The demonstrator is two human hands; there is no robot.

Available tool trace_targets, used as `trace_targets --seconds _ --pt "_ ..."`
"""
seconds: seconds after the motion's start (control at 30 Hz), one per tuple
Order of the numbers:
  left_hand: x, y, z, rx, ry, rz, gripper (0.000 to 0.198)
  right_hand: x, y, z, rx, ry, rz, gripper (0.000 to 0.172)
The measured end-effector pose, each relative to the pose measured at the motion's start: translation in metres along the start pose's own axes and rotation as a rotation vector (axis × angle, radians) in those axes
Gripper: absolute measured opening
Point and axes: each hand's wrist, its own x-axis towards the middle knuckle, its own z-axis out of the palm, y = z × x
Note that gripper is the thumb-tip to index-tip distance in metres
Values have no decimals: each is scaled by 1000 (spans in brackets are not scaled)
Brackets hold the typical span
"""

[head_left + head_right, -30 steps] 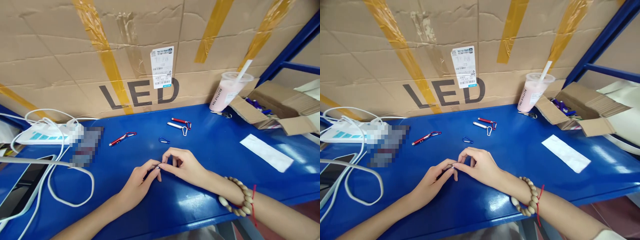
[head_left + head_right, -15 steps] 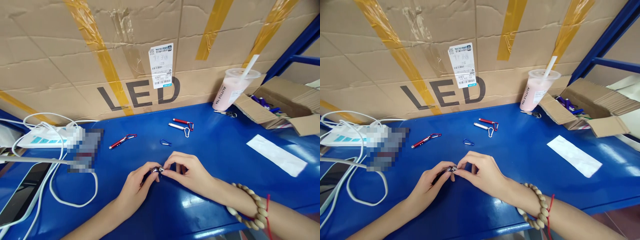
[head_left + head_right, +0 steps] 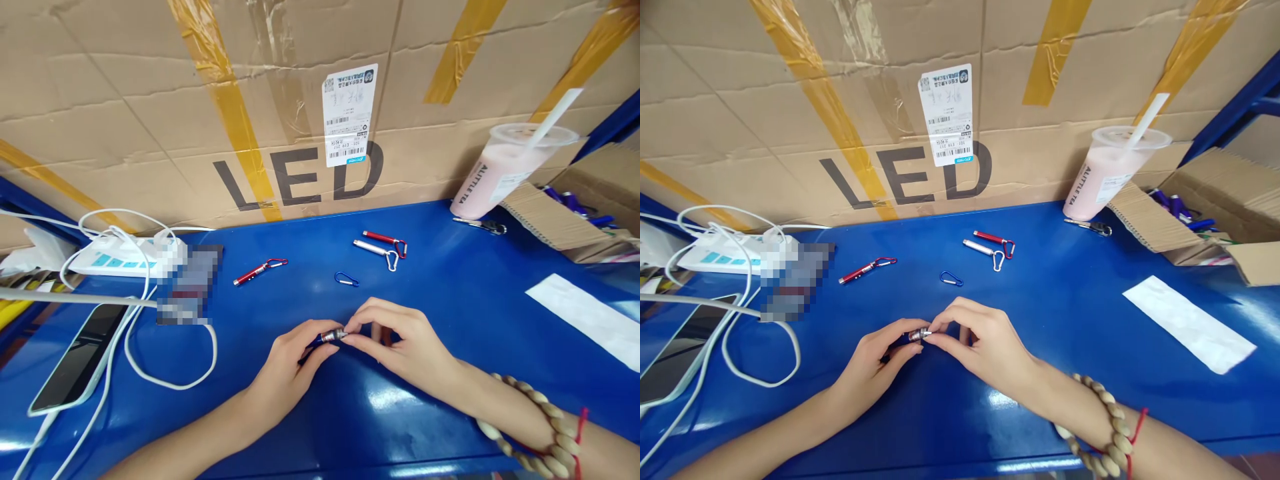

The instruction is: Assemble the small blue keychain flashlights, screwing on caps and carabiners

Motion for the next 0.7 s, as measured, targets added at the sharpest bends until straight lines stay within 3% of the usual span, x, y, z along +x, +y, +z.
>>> trace_targets --seconds 0.3,0.47,0.7 --pt "-4 4 5 -66 -24 -142 12 6 3 -4 10 3 -86 14" --pt "-3 8 7 -82 -28 -207 11 5 2 -4 35 6 -112 8" --pt "-6 6 8 -87 -17 -191 13 4 3 -2 164 -54 7 7"
